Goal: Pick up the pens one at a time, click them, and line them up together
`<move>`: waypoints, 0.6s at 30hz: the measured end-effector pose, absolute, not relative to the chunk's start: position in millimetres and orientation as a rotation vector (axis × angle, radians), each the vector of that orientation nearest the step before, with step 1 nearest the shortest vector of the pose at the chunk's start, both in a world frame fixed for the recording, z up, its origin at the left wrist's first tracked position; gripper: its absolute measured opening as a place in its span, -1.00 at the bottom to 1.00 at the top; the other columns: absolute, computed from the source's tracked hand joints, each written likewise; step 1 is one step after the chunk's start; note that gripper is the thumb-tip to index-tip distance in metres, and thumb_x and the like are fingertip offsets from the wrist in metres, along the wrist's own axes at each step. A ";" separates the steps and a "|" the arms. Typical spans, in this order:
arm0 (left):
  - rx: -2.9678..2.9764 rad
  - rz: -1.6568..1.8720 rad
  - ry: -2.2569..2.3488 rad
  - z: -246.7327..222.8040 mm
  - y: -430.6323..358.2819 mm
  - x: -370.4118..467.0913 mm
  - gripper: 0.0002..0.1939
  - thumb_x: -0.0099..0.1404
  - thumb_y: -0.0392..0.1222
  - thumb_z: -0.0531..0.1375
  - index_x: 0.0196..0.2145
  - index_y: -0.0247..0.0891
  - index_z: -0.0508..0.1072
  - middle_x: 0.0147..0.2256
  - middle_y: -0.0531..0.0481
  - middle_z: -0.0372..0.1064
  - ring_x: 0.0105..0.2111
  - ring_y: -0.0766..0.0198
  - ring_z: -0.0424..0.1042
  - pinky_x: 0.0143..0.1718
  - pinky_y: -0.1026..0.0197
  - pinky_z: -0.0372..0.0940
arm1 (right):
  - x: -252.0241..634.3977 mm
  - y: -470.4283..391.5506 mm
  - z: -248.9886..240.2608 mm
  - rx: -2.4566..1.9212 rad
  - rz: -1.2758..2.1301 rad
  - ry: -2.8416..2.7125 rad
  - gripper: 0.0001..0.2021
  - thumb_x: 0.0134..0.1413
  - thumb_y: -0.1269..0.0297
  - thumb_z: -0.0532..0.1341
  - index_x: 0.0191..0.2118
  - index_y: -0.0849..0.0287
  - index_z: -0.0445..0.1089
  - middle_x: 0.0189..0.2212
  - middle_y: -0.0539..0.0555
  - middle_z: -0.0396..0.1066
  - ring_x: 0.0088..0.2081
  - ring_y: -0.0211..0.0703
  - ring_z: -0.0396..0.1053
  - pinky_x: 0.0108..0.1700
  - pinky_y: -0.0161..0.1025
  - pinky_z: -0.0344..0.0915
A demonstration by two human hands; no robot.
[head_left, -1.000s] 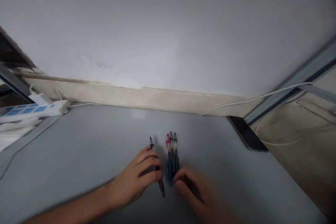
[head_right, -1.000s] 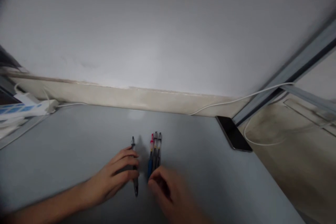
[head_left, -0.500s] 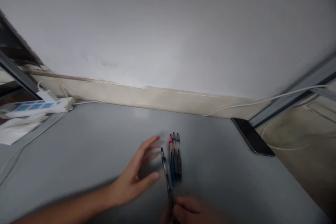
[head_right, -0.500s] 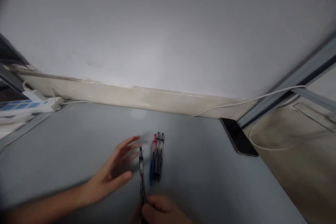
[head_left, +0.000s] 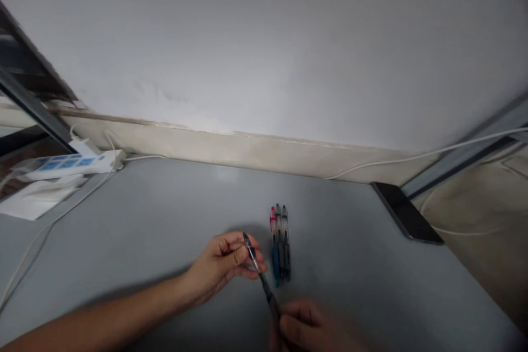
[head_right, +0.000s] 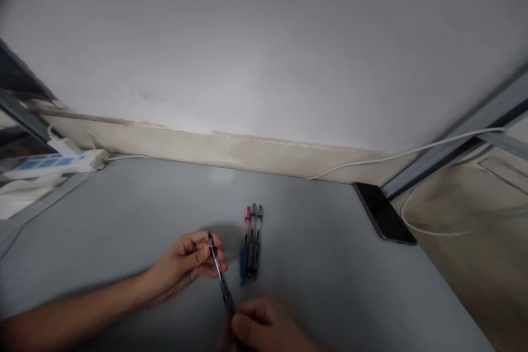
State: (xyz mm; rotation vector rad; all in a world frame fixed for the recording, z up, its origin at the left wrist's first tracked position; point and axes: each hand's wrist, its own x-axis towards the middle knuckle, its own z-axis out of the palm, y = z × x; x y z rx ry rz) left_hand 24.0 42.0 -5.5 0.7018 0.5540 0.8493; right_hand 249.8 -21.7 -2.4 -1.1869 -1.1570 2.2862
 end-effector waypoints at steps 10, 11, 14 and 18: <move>0.801 0.891 0.764 -5.1 39.1 26.2 -0.60 0.14 0.09 0.50 -0.34 -0.33 0.59 -0.40 -0.08 0.65 -0.38 0.25 0.65 -0.41 0.37 0.42 | 245.5 -20.9 8.1 -1.390 2.131 -1.185 -0.57 -0.06 -0.01 0.44 -0.61 0.10 0.25 -0.70 -0.21 0.12 -0.63 -0.40 -0.03 -0.58 -0.33 -0.17; 0.815 0.893 0.774 -5.4 39.0 26.1 -0.58 0.14 0.10 0.50 -0.33 -0.33 0.59 -0.40 -0.08 0.65 -0.39 0.24 0.65 -0.40 0.35 0.43 | 245.4 -20.9 10.1 -1.393 2.116 -1.175 -0.58 -0.05 0.08 0.45 -0.61 0.09 0.21 -0.71 -0.22 0.09 -0.63 -0.40 -0.06 -0.58 -0.32 -0.19; 0.838 0.908 0.775 -6.1 39.1 25.6 -0.55 0.12 0.13 0.49 -0.30 -0.33 0.58 -0.38 -0.09 0.65 -0.38 0.23 0.64 -0.33 0.29 0.47 | 243.8 -22.0 10.8 -1.348 2.098 -1.123 -0.50 -0.23 0.14 0.55 -0.59 0.08 0.16 -0.69 -0.26 0.05 -0.61 -0.41 -0.09 -0.56 -0.35 -0.19; 0.852 0.899 0.770 -5.3 39.8 25.5 -0.54 0.13 0.15 0.48 -0.29 -0.33 0.57 -0.38 -0.09 0.64 -0.40 0.23 0.62 -0.35 0.27 0.45 | 241.2 -23.0 -0.5 -1.225 2.214 -0.968 -0.35 -0.29 -0.42 0.40 -0.44 0.08 0.24 -0.57 -0.16 0.25 -0.54 -0.36 0.22 -0.46 -0.38 0.09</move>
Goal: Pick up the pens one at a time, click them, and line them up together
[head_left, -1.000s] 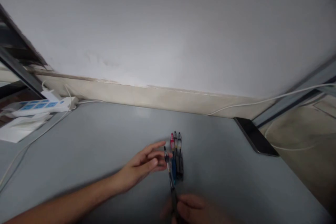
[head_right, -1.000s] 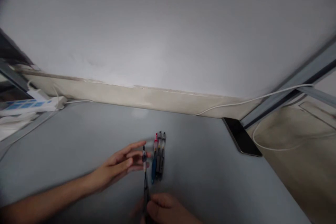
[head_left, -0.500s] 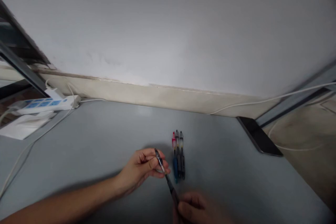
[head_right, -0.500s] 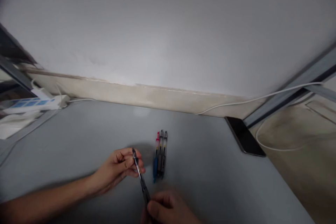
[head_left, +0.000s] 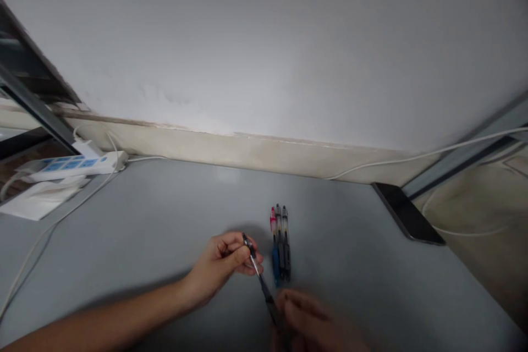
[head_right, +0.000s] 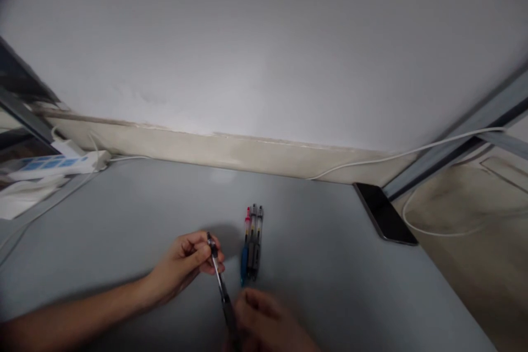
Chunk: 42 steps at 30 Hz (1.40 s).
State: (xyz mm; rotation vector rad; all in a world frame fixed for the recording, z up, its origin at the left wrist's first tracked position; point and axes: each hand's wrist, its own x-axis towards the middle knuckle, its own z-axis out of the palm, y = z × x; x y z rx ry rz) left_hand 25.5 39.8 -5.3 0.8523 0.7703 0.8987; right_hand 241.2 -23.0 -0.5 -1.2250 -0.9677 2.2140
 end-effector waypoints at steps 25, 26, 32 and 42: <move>0.842 0.915 0.743 -7.2 42.0 25.3 -0.56 0.10 0.08 0.52 -0.30 -0.33 0.55 -0.39 -0.08 0.63 -0.42 0.26 0.61 -0.38 0.30 0.43 | 250.9 -24.0 -3.0 -1.170 2.370 -0.879 -0.46 -0.12 -0.22 0.44 -0.26 0.18 0.45 -0.43 -0.01 0.51 -0.44 -0.32 0.38 -0.39 -0.40 0.20; 0.839 0.914 0.746 -7.3 41.9 25.3 -0.56 0.10 0.09 0.52 -0.30 -0.33 0.55 -0.39 -0.08 0.64 -0.42 0.26 0.61 -0.38 0.30 0.43 | 251.1 -23.9 -4.9 -1.173 2.376 -0.882 -0.49 -0.16 -0.16 0.50 -0.32 0.19 0.45 -0.43 0.00 0.52 -0.44 -0.33 0.38 -0.36 -0.41 0.21; 0.824 0.941 0.746 -8.9 40.9 25.4 -0.57 0.11 0.08 0.52 -0.29 -0.33 0.56 -0.40 -0.07 0.64 -0.43 0.28 0.61 -0.40 0.32 0.43 | 252.1 -27.5 -4.7 -1.170 2.364 -0.814 -0.48 -0.08 -0.13 0.47 -0.15 0.14 0.41 -0.40 0.00 0.56 -0.52 -0.37 0.35 -0.47 -0.43 0.12; 0.804 0.949 0.753 -5.5 40.7 25.6 -0.55 0.07 0.09 0.53 -0.31 -0.33 0.56 -0.41 -0.07 0.64 -0.44 0.30 0.59 -0.41 0.34 0.42 | 250.5 -22.1 -0.7 -1.193 2.369 -0.883 -0.40 -0.22 -0.18 0.49 -0.17 0.16 0.44 -0.41 -0.01 0.51 -0.45 -0.30 0.37 -0.39 -0.39 0.17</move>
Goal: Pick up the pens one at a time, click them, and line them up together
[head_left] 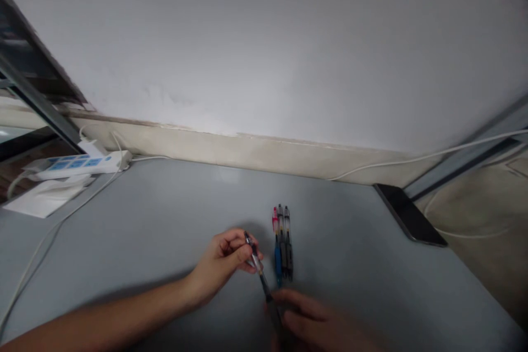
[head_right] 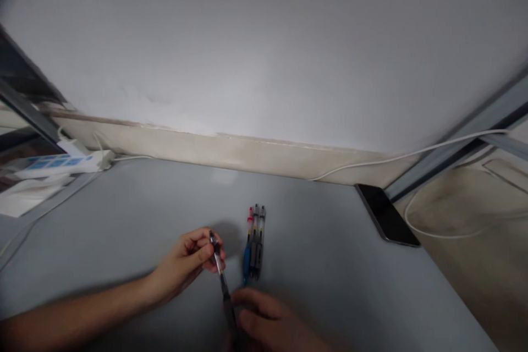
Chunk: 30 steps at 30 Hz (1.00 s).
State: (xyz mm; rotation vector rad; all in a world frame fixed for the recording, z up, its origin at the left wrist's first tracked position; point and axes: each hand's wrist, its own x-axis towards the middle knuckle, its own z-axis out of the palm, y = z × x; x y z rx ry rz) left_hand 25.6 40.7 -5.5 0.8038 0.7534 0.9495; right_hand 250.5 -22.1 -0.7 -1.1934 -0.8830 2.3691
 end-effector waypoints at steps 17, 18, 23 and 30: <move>0.717 1.049 0.796 0.4 44.7 24.5 -0.56 -0.01 0.06 0.58 -0.36 -0.34 0.60 -0.45 -0.06 0.60 -0.46 0.31 0.56 -0.45 0.37 0.41 | 250.0 -17.5 22.5 -1.442 2.261 -1.241 -0.84 -0.22 0.36 0.33 -0.49 0.11 0.31 -0.65 -0.22 0.19 -0.56 -0.37 0.04 -0.49 -0.31 -0.13; 0.710 1.068 0.803 1.4 47.0 22.8 -0.56 -0.01 0.06 0.58 -0.36 -0.34 0.60 -0.45 -0.05 0.59 -0.47 0.33 0.55 -0.44 0.37 0.42 | 249.5 -17.0 23.1 -1.456 2.253 -1.264 -0.83 -0.23 0.35 0.33 -0.50 0.10 0.29 -0.65 -0.22 0.19 -0.56 -0.37 0.04 -0.49 -0.31 -0.13; 0.672 1.157 0.838 6.0 59.8 13.5 -0.59 0.01 0.04 0.57 -0.33 -0.31 0.62 -0.43 0.00 0.59 -0.45 0.39 0.53 -0.38 0.41 0.43 | 248.5 -17.3 26.2 -1.488 2.216 -1.348 -0.82 -0.23 0.35 0.33 -0.50 0.09 0.27 -0.64 -0.22 0.18 -0.54 -0.36 0.04 -0.48 -0.30 -0.13; 0.629 1.168 0.861 6.0 62.1 10.8 -0.58 0.00 0.05 0.57 -0.34 -0.30 0.62 -0.42 0.00 0.60 -0.44 0.39 0.55 -0.37 0.42 0.43 | 249.1 -16.8 23.6 -1.480 2.200 -1.402 -0.78 -0.25 0.31 0.34 -0.53 0.09 0.24 -0.64 -0.22 0.13 -0.53 -0.36 0.02 -0.48 -0.30 -0.13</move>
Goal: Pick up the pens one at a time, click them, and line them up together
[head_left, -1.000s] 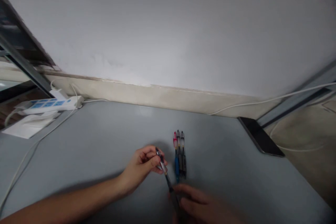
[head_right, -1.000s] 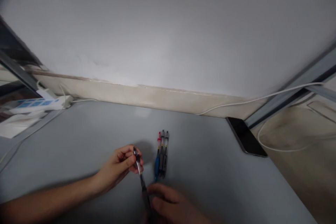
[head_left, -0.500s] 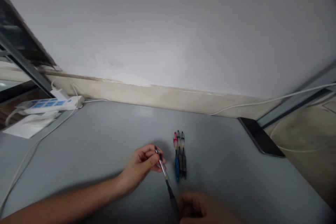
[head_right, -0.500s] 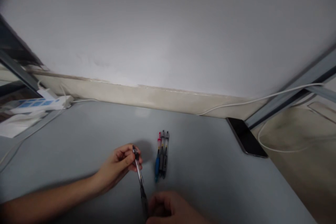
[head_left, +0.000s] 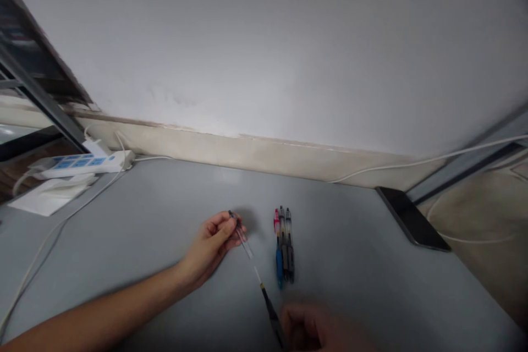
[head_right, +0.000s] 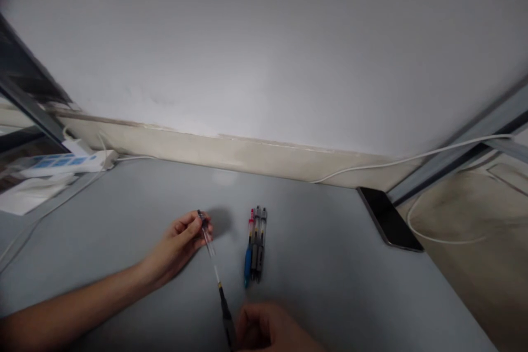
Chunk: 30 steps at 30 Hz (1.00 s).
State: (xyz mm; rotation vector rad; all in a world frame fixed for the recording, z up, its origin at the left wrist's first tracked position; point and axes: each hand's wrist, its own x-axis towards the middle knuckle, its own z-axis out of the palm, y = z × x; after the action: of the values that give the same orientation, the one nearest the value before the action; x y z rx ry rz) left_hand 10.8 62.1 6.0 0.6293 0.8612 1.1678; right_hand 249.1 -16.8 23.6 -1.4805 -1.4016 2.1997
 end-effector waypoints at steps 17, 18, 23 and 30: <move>0.848 0.990 0.782 -0.9 33.2 22.2 -0.58 0.08 0.08 0.53 -0.38 -0.29 0.52 -0.43 -0.05 0.63 -0.43 0.29 0.58 -0.39 0.33 0.42 | 247.4 -17.1 30.1 -1.433 2.149 -1.253 -0.75 -0.25 0.32 0.33 -0.53 0.07 0.17 -0.67 -0.27 0.08 -0.59 -0.38 -0.07 -0.50 -0.26 -0.19; 0.849 0.980 0.773 -1.8 32.9 22.0 -0.59 0.09 0.07 0.53 -0.37 -0.29 0.52 -0.42 -0.05 0.63 -0.43 0.28 0.59 -0.39 0.33 0.42 | 248.0 -17.4 30.1 -1.420 2.149 -1.238 -0.74 -0.25 0.33 0.34 -0.53 0.07 0.17 -0.67 -0.27 0.07 -0.59 -0.39 -0.08 -0.50 -0.26 -0.19; 0.844 0.932 0.706 -3.7 31.2 22.0 -0.62 0.12 0.02 0.53 -0.33 -0.29 0.53 -0.39 -0.06 0.65 -0.41 0.29 0.60 -0.36 0.32 0.43 | 251.3 -20.0 6.3 -1.317 2.252 -1.120 -0.46 -0.36 -0.11 0.54 -0.50 0.09 0.23 -0.66 -0.25 0.14 -0.59 -0.40 -0.03 -0.53 -0.31 -0.18; 0.801 0.916 0.712 2.1 32.4 22.5 -0.64 0.14 0.02 0.52 -0.30 -0.29 0.56 -0.36 -0.05 0.65 -0.36 0.27 0.62 -0.33 0.31 0.42 | 254.4 -23.5 -22.6 -1.193 2.415 -0.891 -0.28 -0.37 -0.42 0.47 -0.37 0.22 0.45 -0.48 -0.03 0.40 -0.49 -0.35 0.28 -0.44 -0.39 0.10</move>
State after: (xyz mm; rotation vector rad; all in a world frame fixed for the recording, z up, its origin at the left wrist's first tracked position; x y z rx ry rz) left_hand 22.5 32.4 2.1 0.8012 0.7122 0.9164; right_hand 254.4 -23.5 -22.6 -1.1929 -0.8908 2.4149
